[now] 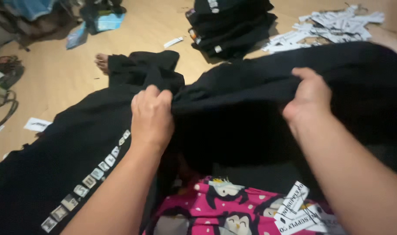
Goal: The person attaches white paper tags to black t-shirts by threading a black string through a hole in the tag and tying it to the garment. They handle several t-shirts, folding and unfolding them to access the neck area for tagging.
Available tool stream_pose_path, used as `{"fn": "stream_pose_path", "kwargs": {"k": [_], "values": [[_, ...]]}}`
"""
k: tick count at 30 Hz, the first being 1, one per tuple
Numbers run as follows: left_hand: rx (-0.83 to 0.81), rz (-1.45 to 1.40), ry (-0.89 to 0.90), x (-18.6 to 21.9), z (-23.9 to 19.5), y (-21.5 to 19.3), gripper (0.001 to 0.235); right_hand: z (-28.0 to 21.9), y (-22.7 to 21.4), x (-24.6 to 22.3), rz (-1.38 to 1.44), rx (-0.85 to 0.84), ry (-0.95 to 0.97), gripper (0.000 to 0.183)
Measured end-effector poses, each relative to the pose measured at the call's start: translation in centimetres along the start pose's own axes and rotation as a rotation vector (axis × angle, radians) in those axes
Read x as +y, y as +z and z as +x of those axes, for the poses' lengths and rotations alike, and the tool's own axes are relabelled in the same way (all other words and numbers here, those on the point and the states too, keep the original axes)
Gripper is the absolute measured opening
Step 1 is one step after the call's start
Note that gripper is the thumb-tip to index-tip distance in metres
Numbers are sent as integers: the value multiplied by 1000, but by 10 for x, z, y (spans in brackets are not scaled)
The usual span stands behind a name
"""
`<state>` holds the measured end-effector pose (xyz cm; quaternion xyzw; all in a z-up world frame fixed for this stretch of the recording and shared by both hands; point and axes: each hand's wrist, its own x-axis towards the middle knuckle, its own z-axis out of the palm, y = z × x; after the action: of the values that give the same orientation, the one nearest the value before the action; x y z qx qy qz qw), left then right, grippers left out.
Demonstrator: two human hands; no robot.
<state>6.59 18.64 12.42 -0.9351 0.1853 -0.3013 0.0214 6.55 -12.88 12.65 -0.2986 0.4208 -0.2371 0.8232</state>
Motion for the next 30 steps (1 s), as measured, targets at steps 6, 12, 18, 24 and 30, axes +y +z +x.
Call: {"fn": "stream_pose_path", "kwargs": {"k": [6,12,18,24,30], "values": [[175,218,29,-65,-56,-55,15,-70,26,59,-73,-209,-14,88],[18,414,-167,-138,-165,-111,9,-146,38,123,-247,-489,70,85],[-263,577,-515,-177,-267,-183,4,-234,45,165,-376,-834,338,38],[-53,740,-523,-203,-322,-246,8,-298,61,202,-602,-1062,362,26],[-304,847,-638,-173,-372,-241,13,-300,43,229,-719,-1164,518,40]]}}
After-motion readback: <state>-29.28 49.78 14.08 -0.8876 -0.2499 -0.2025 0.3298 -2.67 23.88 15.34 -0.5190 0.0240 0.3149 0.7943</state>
